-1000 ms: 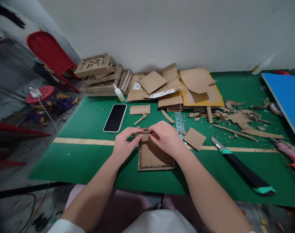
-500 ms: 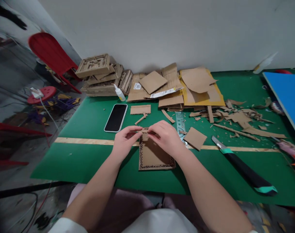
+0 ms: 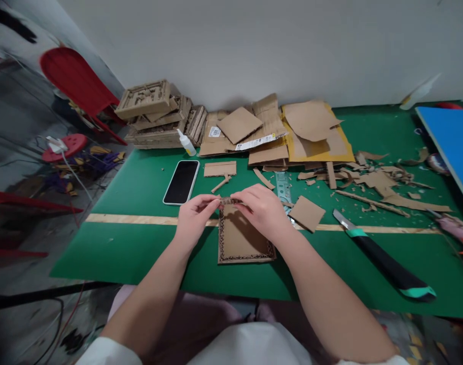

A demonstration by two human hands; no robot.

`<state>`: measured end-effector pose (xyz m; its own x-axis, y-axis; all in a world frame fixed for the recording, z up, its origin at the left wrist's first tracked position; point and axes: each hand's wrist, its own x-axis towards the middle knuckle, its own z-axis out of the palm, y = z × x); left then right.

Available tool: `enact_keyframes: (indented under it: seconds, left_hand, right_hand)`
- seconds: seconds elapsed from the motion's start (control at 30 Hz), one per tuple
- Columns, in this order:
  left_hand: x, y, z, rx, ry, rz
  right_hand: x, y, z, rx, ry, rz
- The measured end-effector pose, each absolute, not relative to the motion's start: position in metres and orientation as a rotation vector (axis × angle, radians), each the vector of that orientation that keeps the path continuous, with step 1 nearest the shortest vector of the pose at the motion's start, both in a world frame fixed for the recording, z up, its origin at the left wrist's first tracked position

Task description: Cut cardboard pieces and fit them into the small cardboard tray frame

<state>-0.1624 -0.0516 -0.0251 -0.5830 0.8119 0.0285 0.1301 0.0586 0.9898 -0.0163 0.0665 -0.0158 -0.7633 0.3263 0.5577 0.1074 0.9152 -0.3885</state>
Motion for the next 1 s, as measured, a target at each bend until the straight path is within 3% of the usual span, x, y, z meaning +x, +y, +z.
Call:
enact_keyframes:
  seconds: [0.37,1.0]
  left_hand:
    - [-0.17,-0.051,-0.031,1.043,1.921,1.675]
    - [-0.166,-0.052,-0.028,1.324,2.06,1.508]
  right_hand:
    - [-0.001,0.083,-0.011,-0.512,-2.707,0.426]
    - [-0.009,0.078,-0.022,-0.62,-2.859,0.331]
